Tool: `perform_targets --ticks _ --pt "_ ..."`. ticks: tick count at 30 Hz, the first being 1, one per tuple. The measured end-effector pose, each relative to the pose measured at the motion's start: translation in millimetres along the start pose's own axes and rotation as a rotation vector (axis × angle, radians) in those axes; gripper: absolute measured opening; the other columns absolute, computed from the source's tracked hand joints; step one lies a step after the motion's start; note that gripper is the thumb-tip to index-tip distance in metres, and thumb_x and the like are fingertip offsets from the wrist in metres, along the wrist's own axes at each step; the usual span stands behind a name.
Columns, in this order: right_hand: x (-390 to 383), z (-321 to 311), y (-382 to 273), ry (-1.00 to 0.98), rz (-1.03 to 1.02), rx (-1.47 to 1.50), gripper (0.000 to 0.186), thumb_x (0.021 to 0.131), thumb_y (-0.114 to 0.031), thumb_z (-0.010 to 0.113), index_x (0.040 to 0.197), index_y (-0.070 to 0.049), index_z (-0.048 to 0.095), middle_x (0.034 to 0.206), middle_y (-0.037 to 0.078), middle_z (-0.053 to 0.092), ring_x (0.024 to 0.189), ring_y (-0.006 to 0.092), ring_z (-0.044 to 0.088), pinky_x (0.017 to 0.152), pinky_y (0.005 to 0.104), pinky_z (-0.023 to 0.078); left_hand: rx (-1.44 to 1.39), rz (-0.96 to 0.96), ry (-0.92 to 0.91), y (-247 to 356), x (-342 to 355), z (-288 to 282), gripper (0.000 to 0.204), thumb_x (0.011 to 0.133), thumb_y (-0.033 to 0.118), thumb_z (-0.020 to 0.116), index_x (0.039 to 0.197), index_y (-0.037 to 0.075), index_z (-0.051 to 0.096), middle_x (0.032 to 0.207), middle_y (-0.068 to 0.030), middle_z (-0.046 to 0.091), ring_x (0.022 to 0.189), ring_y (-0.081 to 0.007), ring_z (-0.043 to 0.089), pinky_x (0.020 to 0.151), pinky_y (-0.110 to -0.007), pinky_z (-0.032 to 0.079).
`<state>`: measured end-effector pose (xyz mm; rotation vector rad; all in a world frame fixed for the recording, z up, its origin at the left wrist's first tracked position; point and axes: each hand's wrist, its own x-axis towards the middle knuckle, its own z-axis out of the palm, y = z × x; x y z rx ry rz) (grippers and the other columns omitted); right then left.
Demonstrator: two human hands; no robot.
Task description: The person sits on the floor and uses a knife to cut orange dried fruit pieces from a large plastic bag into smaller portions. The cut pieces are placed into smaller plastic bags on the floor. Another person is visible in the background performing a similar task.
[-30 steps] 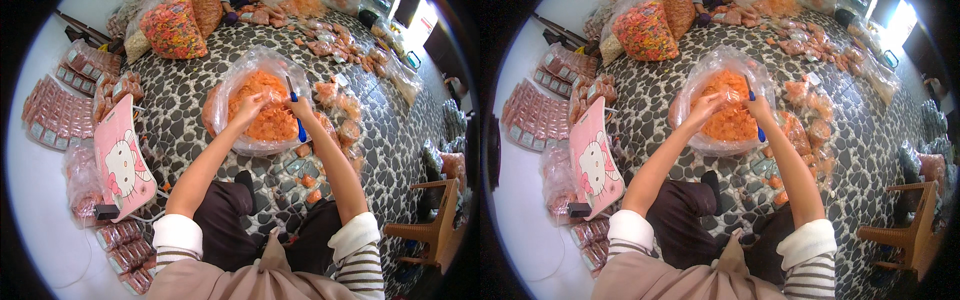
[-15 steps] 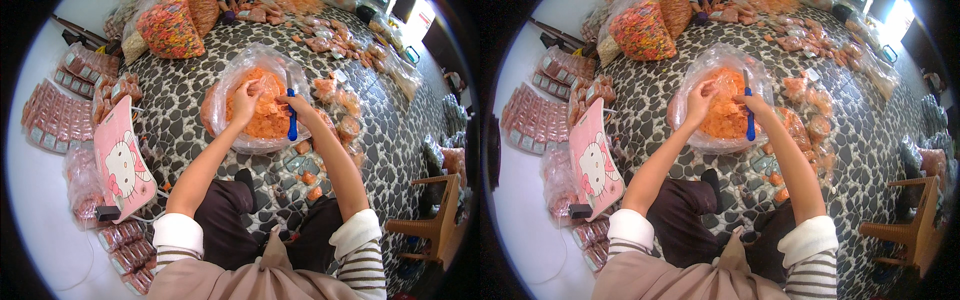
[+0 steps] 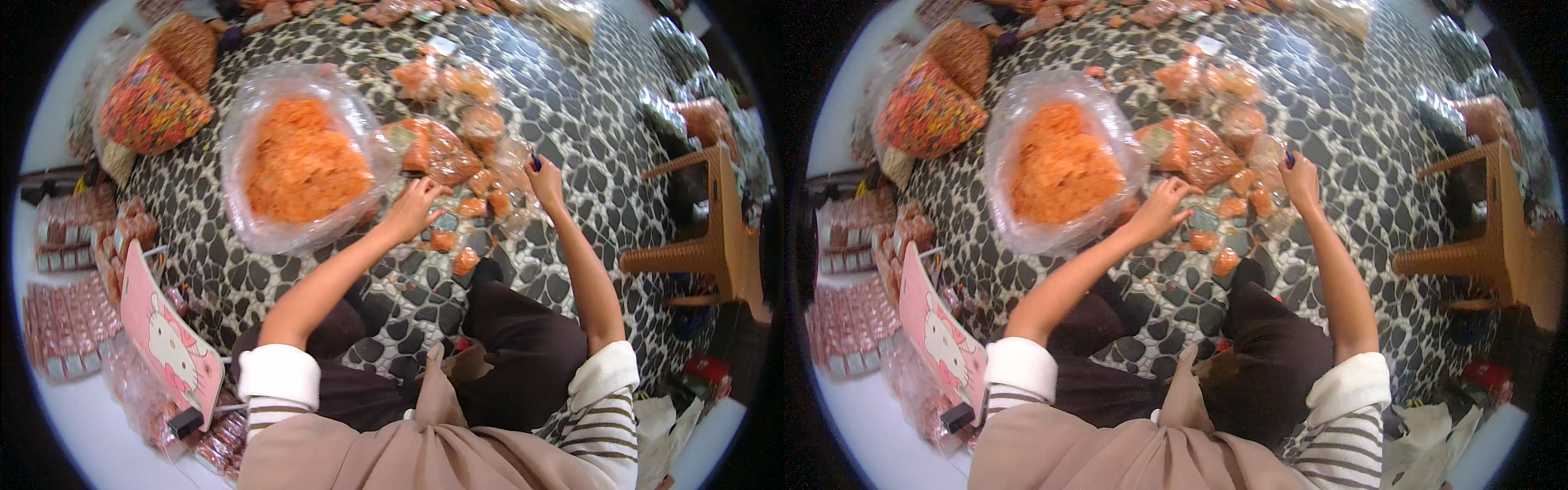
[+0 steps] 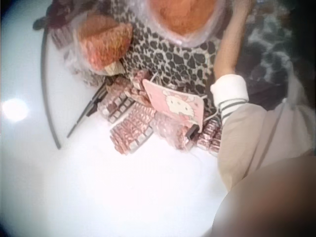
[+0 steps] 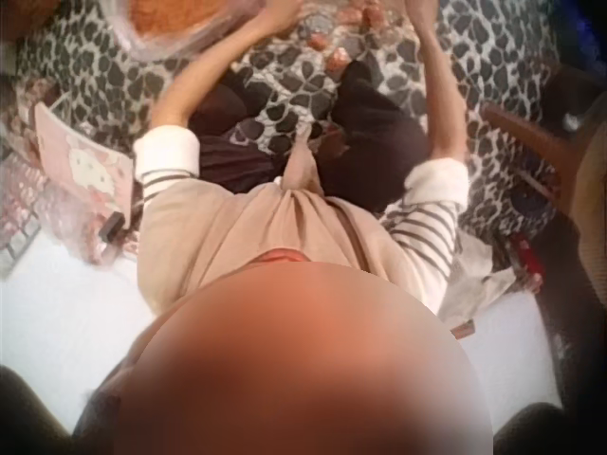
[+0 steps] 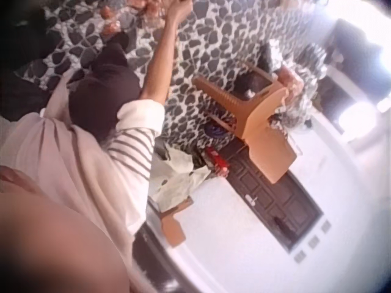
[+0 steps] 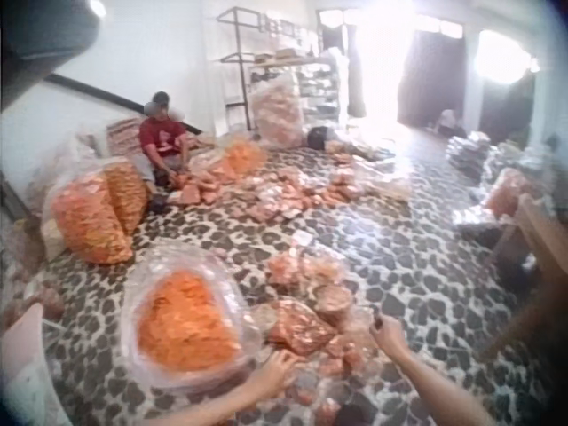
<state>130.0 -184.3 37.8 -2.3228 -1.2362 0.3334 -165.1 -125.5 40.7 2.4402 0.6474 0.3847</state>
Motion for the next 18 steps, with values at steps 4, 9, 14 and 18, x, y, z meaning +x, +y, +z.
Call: perform_targets --ticks 4,9,14,18 --pt "-23.2 22.1 77.9 0.061 0.126 -0.067 0.038 0.079 -0.028 0.060 0.109 -0.006 0.052 0.105 0.018 0.048 0.090 0.0363 0.054 0.077 0.0420 0.044 -0.006 0.023 -0.203 -5.8 7.0 97.1 0.048 0.071 0.023 0.069 0.115 0.019 0.050 0.117 -0.0095 0.041 0.111 -0.0321 0.037 0.094 -0.043 0.034" --pt "-50.9 52.8 100.9 -0.115 0.079 0.040 0.032 0.076 -0.014 0.062 0.104 -0.001 0.052 0.101 0.019 0.045 0.091 0.0365 0.052 0.078 0.0407 0.043 0.161 0.108 -0.322 -13.4 -16.6 172.2 0.064 0.060 0.034 0.076 0.117 0.034 0.048 0.123 -0.0027 0.036 0.120 -0.0278 0.029 0.098 -0.052 0.020" --pt "-50.8 69.9 91.5 -0.159 0.016 0.077 0.029 0.074 -0.010 0.061 0.100 0.000 0.054 0.100 0.020 0.046 0.091 0.0372 0.052 0.079 0.0407 0.043 0.190 0.003 -0.205 -28.3 -15.6 193.5 0.064 0.060 0.035 0.075 0.118 0.035 0.047 0.118 -0.0033 0.038 0.115 -0.0257 0.034 0.092 -0.054 0.022" --pt "-43.8 71.6 86.1 -0.165 -0.015 0.121 0.026 0.075 -0.008 0.059 0.098 0.002 0.054 0.100 0.021 0.047 0.092 0.0381 0.051 0.080 0.0410 0.043 0.191 -0.159 -0.026 -42.2 18.2 188.6 0.061 0.063 0.027 0.074 0.116 0.025 0.046 0.110 -0.0042 0.044 0.107 -0.0235 0.040 0.092 -0.049 0.022"
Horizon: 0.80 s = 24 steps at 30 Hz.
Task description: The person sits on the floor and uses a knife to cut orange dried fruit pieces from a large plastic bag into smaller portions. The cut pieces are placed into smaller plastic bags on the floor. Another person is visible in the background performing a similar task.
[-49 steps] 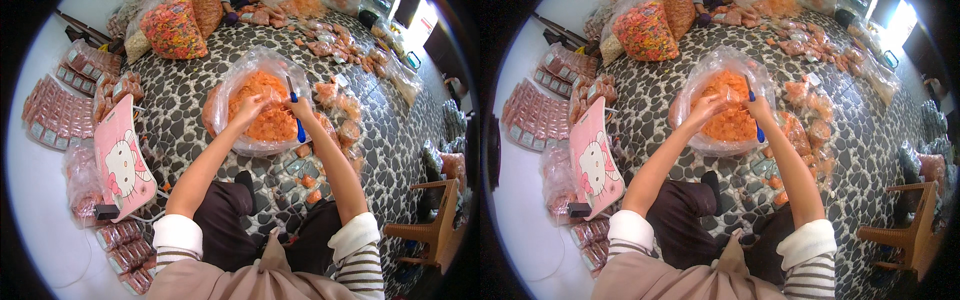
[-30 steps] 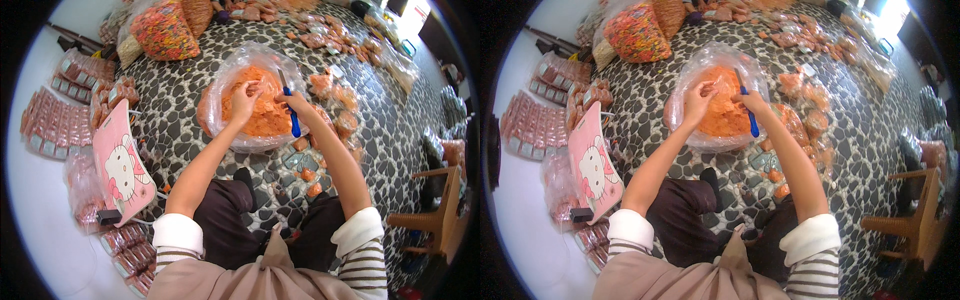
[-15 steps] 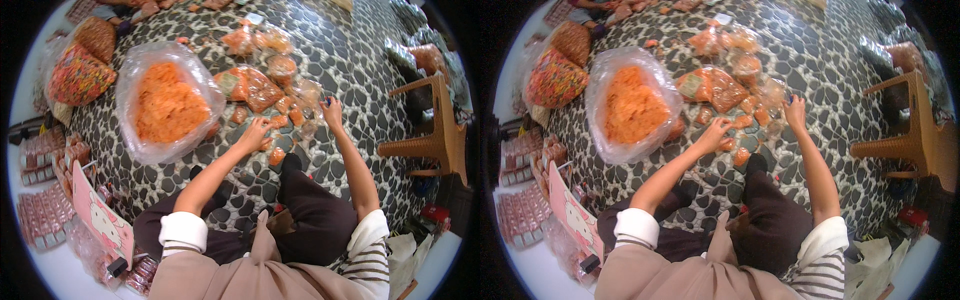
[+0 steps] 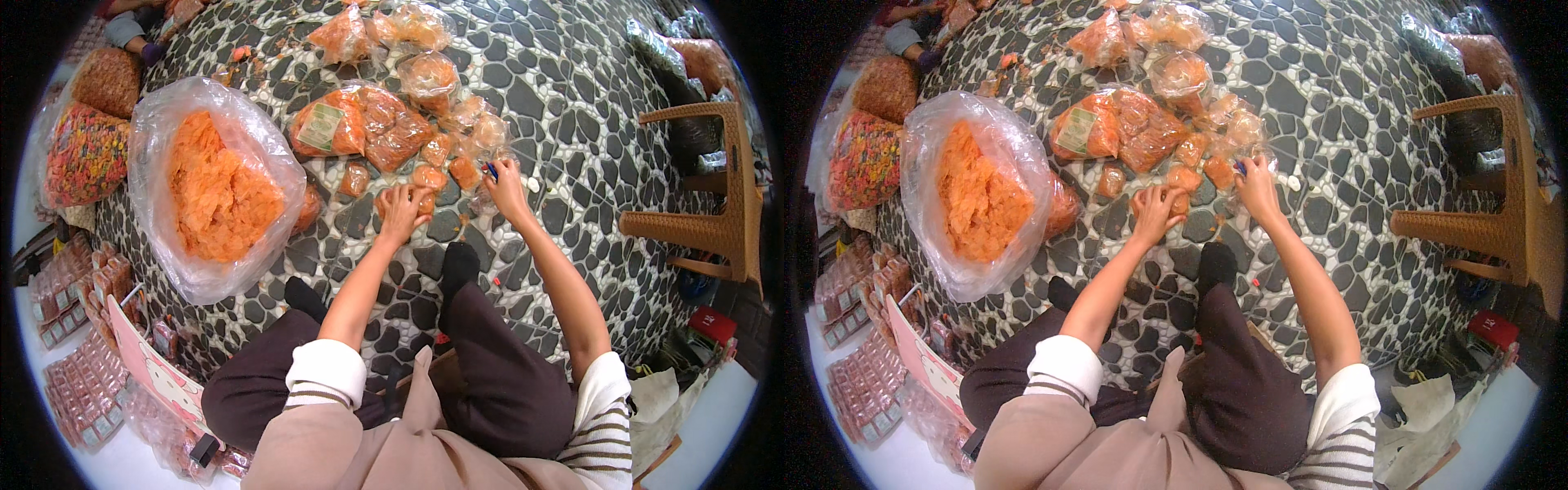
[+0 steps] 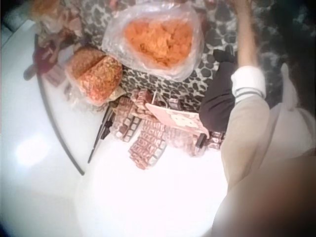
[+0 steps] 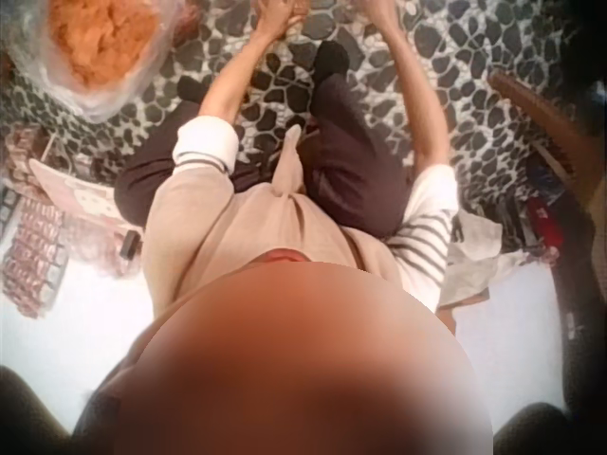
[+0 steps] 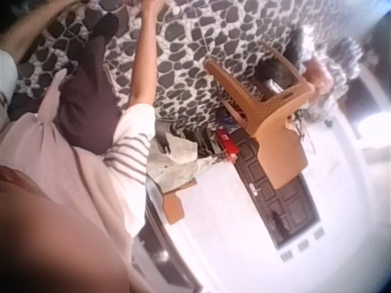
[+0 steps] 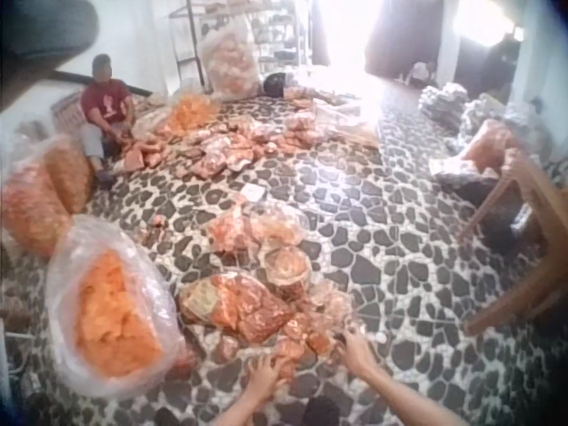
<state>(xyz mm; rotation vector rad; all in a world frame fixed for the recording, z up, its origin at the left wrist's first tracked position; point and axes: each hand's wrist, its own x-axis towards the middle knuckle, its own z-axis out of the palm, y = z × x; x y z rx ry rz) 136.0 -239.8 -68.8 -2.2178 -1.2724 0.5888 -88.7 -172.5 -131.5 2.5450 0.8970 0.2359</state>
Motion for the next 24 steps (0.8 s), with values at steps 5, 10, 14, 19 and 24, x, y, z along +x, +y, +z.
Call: perform_targets --ticks 5,10,14,19,24 --pt "4.2 4.8 -16.1 -0.067 0.016 0.019 0.024 0.077 -0.011 0.057 0.097 0.002 0.054 0.099 0.022 0.051 0.092 0.0379 0.052 0.080 0.0411 0.043 -0.120 -0.058 0.039 7.8 29.8 -22.4 0.063 0.063 0.024 0.075 0.116 0.016 0.042 0.105 -0.0046 0.051 0.102 -0.0222 0.049 0.094 -0.049 0.019" --pt "9.6 -12.8 -81.7 -0.108 -0.037 0.261 0.035 0.077 -0.026 0.063 0.097 0.002 0.056 0.090 0.017 0.060 0.086 0.0285 0.058 0.075 0.0363 0.045 -0.675 -0.121 0.265 20.6 46.9 -98.5 0.067 0.062 0.011 0.077 0.117 0.007 0.038 0.110 -0.0097 0.052 0.103 -0.0230 0.054 0.082 -0.032 0.045" --pt "24.2 -40.7 -174.0 -0.181 -0.085 0.460 0.035 0.073 -0.030 0.069 0.090 -0.001 0.061 0.078 0.009 0.063 0.072 0.0162 0.059 0.066 0.0295 0.045 -0.867 0.084 0.400 27.8 41.4 -196.4 0.071 0.067 0.011 0.076 0.123 0.004 0.033 0.111 -0.0089 0.049 0.100 -0.0164 0.053 0.085 -0.028 0.044" --pt "19.9 -63.9 -294.7 -0.164 -0.271 0.561 0.026 0.073 -0.026 0.068 0.083 -0.002 0.063 0.073 0.006 0.064 0.067 0.0129 0.058 0.062 0.0295 0.044 -1.256 -0.107 0.437 11.9 -2.1 -314.9 0.051 0.080 0.015 0.065 0.122 0.001 0.040 0.101 -0.0042 0.055 0.094 -0.0106 0.054 0.082 -0.025 0.044" --pt "-21.2 -54.1 -387.4 -0.226 -0.525 0.441 0.031 0.087 -0.028 0.052 0.105 -0.003 0.045 0.078 0.019 0.059 0.071 0.0368 0.057 0.064 0.0401 0.043 -1.253 -0.231 0.711 -21.8 -63.4 -376.5 0.029 0.083 0.020 0.061 0.104 -0.001 0.057 0.089 -0.0003 0.060 0.082 -0.0057 0.054 0.074 -0.020 0.043"
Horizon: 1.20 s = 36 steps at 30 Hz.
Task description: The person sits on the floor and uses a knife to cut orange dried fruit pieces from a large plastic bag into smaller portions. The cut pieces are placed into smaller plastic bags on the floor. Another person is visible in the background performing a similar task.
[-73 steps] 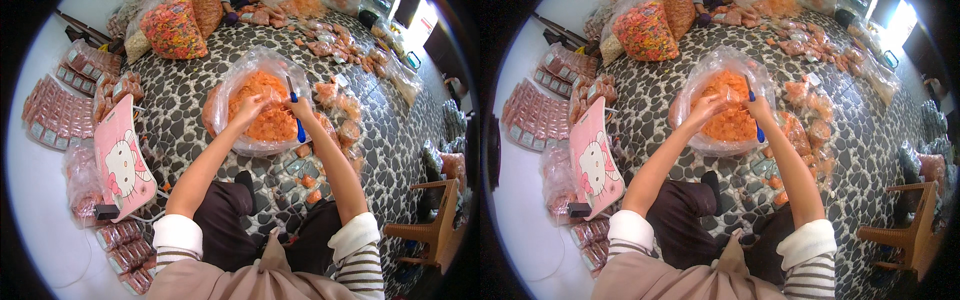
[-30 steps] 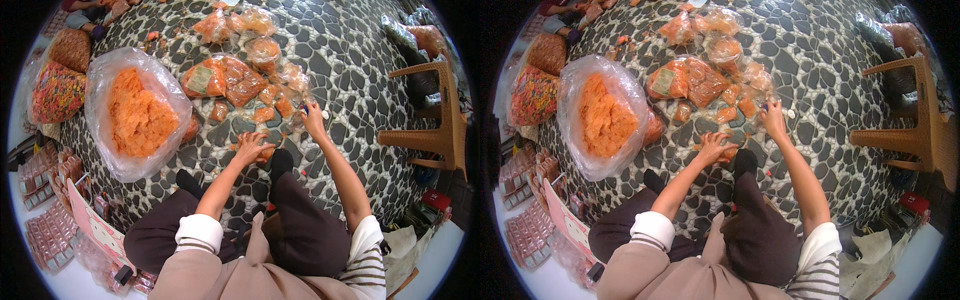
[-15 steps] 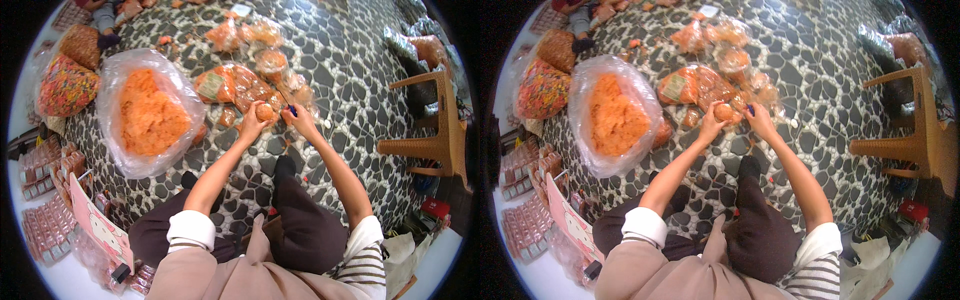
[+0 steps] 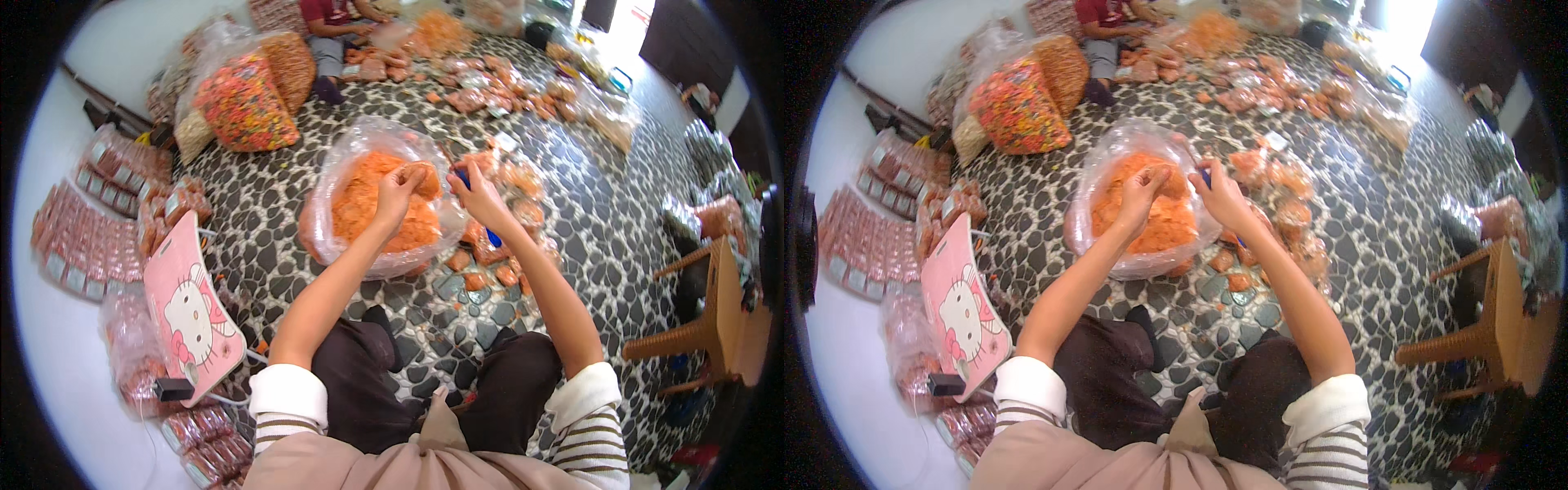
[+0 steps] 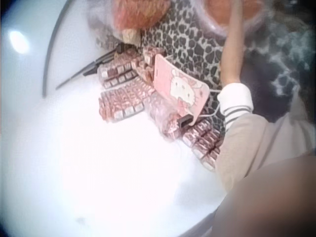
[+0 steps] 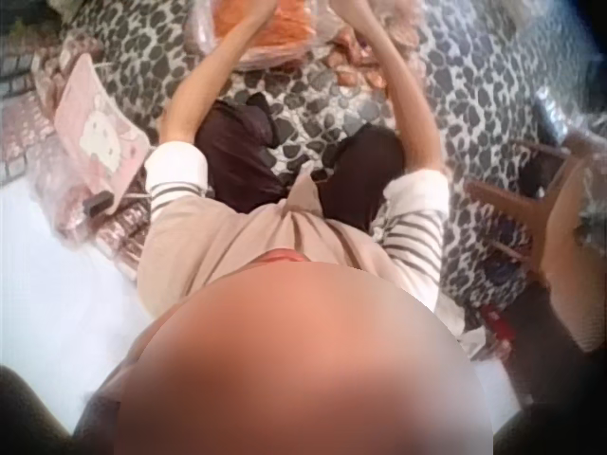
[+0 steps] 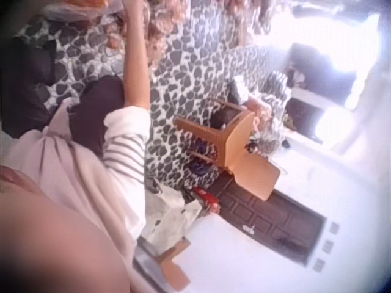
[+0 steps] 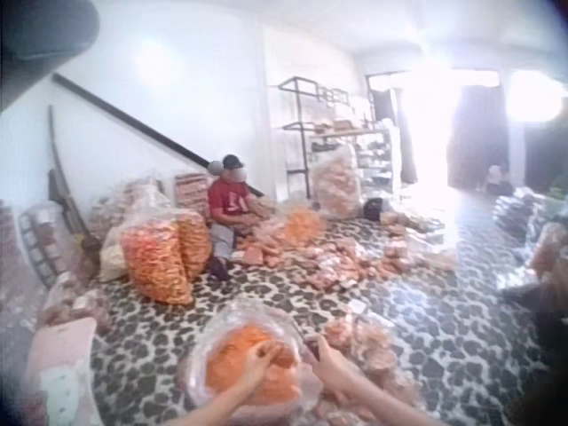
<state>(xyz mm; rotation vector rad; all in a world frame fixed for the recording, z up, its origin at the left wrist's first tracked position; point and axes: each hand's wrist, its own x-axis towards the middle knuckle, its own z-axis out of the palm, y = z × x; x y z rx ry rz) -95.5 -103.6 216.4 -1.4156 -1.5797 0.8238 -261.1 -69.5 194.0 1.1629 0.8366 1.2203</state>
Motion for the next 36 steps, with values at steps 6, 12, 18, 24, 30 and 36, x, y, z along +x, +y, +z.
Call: perform_targets --ticks 6,12,18,24,30,36 --pt "-18.1 45.3 -43.1 -0.013 -0.307 -0.628 0.013 0.088 -0.013 0.042 0.097 -0.003 0.041 0.078 0.021 0.059 0.068 0.0383 0.059 0.057 0.0465 0.046 0.054 0.123 0.325 9.7 -6.1 -50.9 0.022 0.082 0.018 0.062 0.091 -0.002 0.062 0.083 -0.0029 0.062 0.072 -0.0070 0.053 0.066 -0.022 0.042" --pt "-15.0 64.2 -37.8 0.029 -0.386 -0.719 0.017 0.089 -0.018 0.044 0.101 -0.005 0.045 0.073 0.019 0.058 0.066 0.0378 0.058 0.054 0.0460 0.045 0.154 0.210 0.369 2.6 -5.5 -66.1 0.023 0.081 0.017 0.063 0.090 -0.004 0.063 0.083 -0.0051 0.063 0.073 -0.0099 0.054 0.068 -0.024 0.043" --pt "-10.4 75.6 -1.3 -0.145 -0.258 -0.719 0.016 0.086 -0.015 0.045 0.097 -0.003 0.047 0.072 0.021 0.058 0.067 0.0378 0.059 0.056 0.0458 0.047 0.074 0.185 0.408 -1.4 -0.3 -76.3 0.021 0.081 0.016 0.063 0.091 -0.003 0.063 0.085 -0.0048 0.063 0.079 -0.0095 0.055 0.071 -0.023 0.042" --pt "-10.3 63.6 39.6 -0.108 -0.207 -0.527 0.017 0.085 -0.015 0.047 0.092 -0.002 0.055 0.071 0.021 0.059 0.065 0.0377 0.059 0.056 0.0448 0.045 -0.236 0.098 0.360 1.6 10.2 -87.7 0.017 0.083 0.017 0.062 0.092 0.002 0.062 0.086 -0.0013 0.062 0.077 -0.0088 0.056 0.070 -0.021 0.045" --pt "26.8 65.2 15.4 0.038 -0.060 -0.078 0.029 0.079 -0.029 0.063 0.093 -0.003 0.060 0.060 0.007 0.056 0.049 0.0203 0.052 0.047 0.0305 0.039 -0.283 -0.145 0.080 -5.6 3.4 -75.1 0.022 0.085 0.024 0.058 0.101 0.009 0.057 0.092 0.0009 0.061 0.085 -0.0083 0.058 0.071 -0.024 0.048" --pt "38.8 68.4 -1.5 -0.083 0.067 0.066 0.026 0.071 -0.024 0.070 0.078 0.000 0.063 0.060 0.007 0.058 0.055 0.0148 0.051 0.055 0.0303 0.040 -0.188 -0.206 0.056 2.0 -5.8 -67.0 0.024 0.084 0.023 0.059 0.104 0.009 0.057 0.100 -0.0020 0.055 0.093 -0.0139 0.053 0.079 -0.031 0.045"
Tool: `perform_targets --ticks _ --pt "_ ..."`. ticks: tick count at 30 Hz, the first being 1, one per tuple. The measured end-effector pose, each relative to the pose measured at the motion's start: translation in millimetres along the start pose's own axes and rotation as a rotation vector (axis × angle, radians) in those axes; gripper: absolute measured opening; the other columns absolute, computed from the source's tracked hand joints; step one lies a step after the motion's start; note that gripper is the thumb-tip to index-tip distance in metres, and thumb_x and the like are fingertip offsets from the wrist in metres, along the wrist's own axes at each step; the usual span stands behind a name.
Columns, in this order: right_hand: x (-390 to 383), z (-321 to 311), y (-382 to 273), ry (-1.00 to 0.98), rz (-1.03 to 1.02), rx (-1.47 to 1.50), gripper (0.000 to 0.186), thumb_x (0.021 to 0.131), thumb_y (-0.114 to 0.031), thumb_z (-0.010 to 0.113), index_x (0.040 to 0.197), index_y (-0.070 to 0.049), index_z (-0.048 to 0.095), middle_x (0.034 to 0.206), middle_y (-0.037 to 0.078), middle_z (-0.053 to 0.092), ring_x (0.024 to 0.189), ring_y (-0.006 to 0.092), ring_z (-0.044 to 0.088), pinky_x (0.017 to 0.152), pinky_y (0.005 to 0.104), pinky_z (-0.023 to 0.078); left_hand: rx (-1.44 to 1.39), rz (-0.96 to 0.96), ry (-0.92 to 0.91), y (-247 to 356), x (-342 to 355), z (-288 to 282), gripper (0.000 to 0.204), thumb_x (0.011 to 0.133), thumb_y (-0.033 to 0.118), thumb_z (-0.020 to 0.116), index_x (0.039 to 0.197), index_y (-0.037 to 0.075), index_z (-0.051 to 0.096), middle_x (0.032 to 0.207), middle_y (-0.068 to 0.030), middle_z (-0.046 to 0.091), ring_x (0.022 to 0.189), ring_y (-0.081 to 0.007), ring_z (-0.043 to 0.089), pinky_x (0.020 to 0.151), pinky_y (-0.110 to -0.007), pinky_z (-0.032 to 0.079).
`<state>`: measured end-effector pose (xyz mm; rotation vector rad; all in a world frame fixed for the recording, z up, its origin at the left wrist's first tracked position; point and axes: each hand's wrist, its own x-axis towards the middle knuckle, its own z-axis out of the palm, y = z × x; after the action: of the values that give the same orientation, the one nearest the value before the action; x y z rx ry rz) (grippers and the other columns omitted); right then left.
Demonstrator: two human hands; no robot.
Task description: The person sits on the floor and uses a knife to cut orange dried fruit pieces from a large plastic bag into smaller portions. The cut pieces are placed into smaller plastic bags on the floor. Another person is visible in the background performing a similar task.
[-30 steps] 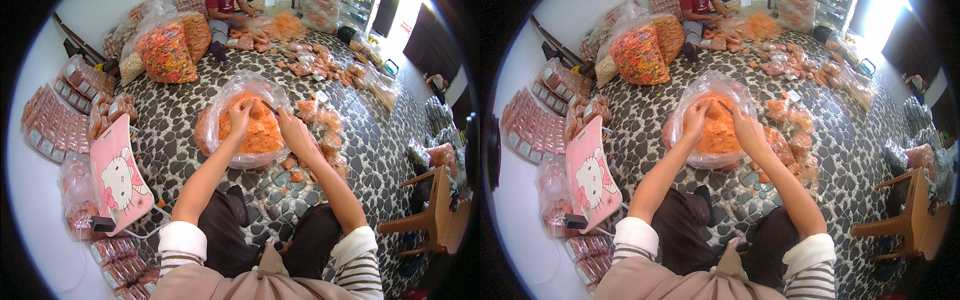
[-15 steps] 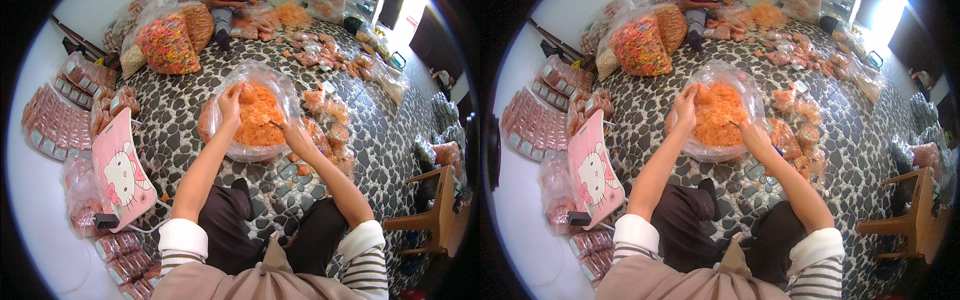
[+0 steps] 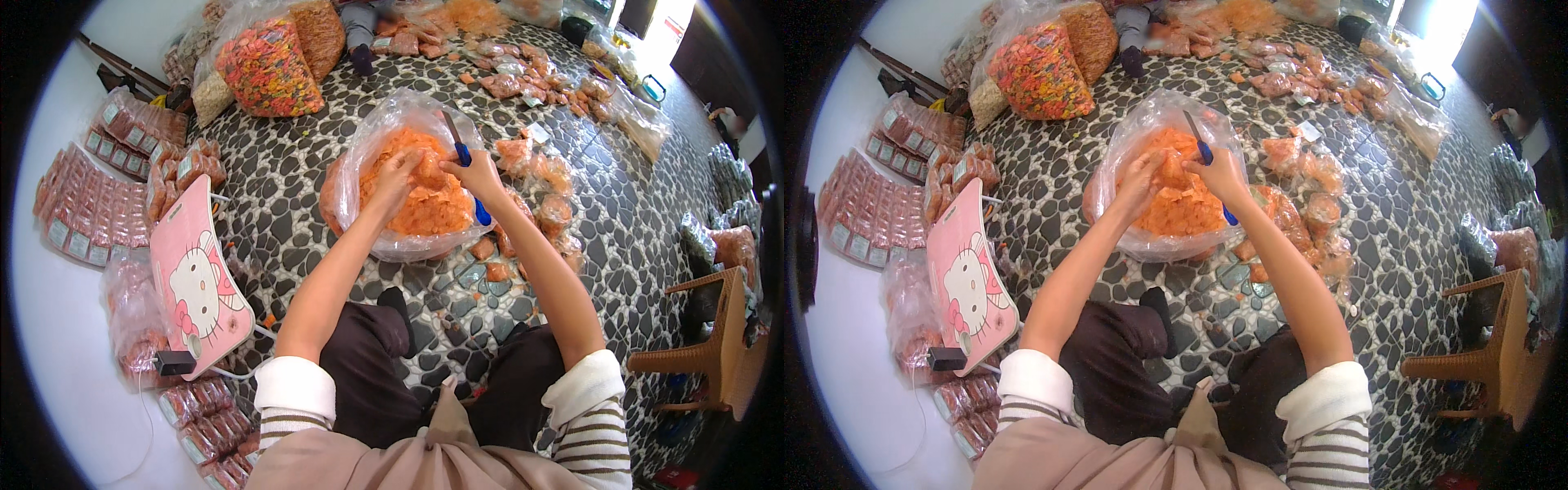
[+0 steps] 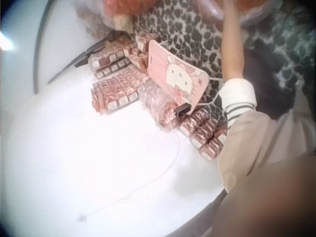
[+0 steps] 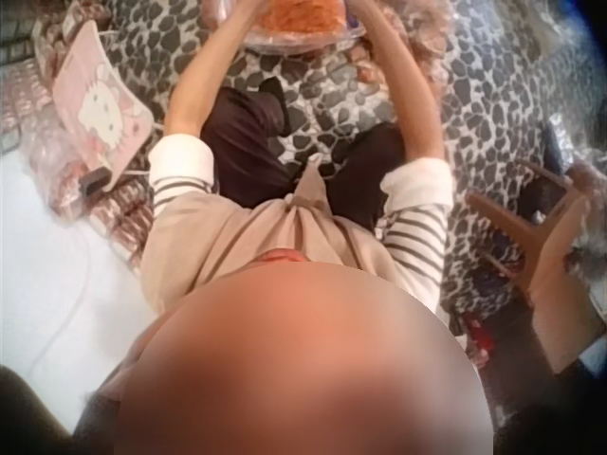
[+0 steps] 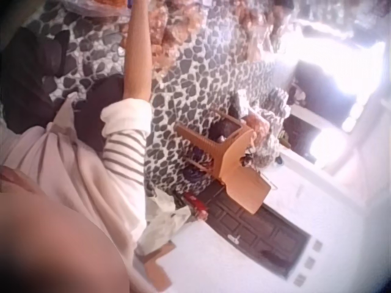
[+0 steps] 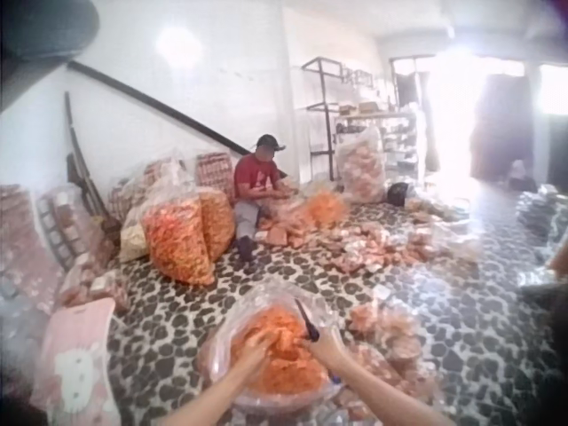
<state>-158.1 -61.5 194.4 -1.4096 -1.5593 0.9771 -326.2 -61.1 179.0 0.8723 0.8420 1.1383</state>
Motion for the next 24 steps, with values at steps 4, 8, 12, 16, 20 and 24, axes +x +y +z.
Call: perform_targets --ticks 4,8,12,16,20,24 --pt "-1.3 -1.2 12.4 0.062 0.018 -0.132 0.024 0.071 -0.024 0.069 0.078 -0.002 0.063 0.060 0.009 0.058 0.056 0.0177 0.054 0.056 0.0317 0.041 1.121 0.868 0.122 5.0 -8.1 1.9 0.027 0.076 0.020 0.065 0.102 0.014 0.057 0.108 -0.0059 0.048 0.102 -0.0214 0.046 0.083 -0.035 0.041" --pt "-0.4 -3.2 21.5 0.065 0.029 -0.158 0.022 0.072 -0.024 0.068 0.078 -0.003 0.065 0.061 0.007 0.060 0.056 0.0154 0.055 0.055 0.0299 0.043 1.542 1.070 -0.210 10.7 -14.5 -5.0 0.030 0.070 0.019 0.068 0.098 0.015 0.058 0.105 -0.0060 0.047 0.103 -0.0243 0.043 0.083 -0.037 0.040" --pt "-0.8 -4.2 23.8 0.072 -0.012 -0.185 0.022 0.070 -0.021 0.068 0.076 -0.001 0.062 0.063 0.013 0.060 0.059 0.0247 0.058 0.059 0.0343 0.044 1.614 1.136 -0.228 7.6 -11.8 -7.6 0.025 0.069 0.018 0.068 0.091 0.012 0.059 0.099 -0.0041 0.049 0.100 -0.0233 0.045 0.082 -0.036 0.040" --pt "1.5 -7.2 31.7 0.258 0.007 -0.277 0.019 0.069 -0.017 0.066 0.075 0.000 0.062 0.069 0.017 0.062 0.067 0.0296 0.062 0.061 0.0352 0.046 1.609 1.044 -0.225 5.3 -9.4 -14.6 0.021 0.070 0.018 0.068 0.085 0.008 0.057 0.098 -0.0036 0.050 0.097 -0.0232 0.047 0.081 -0.035 0.042" --pt "4.0 -2.8 44.2 0.251 0.056 -0.258 0.021 0.070 -0.020 0.066 0.075 0.000 0.061 0.068 0.015 0.062 0.066 0.0274 0.061 0.060 0.0342 0.046 1.446 0.873 -0.187 -5.7 -8.3 -16.8 0.019 0.075 0.017 0.065 0.084 0.006 0.052 0.098 -0.0053 0.050 0.090 -0.0255 0.050 0.083 -0.036 0.042" --pt "4.0 -3.0 44.5 0.019 0.184 0.117 0.038 0.073 -0.032 0.068 0.094 -0.003 0.057 0.076 0.009 0.062 0.062 0.0149 0.058 0.052 0.0298 0.044 0.939 0.456 -0.051 -15.7 0.9 -18.6 0.018 0.084 0.018 0.058 0.089 0.005 0.047 0.099 -0.0078 0.049 0.092 -0.0227 0.053 0.077 -0.035 0.048"
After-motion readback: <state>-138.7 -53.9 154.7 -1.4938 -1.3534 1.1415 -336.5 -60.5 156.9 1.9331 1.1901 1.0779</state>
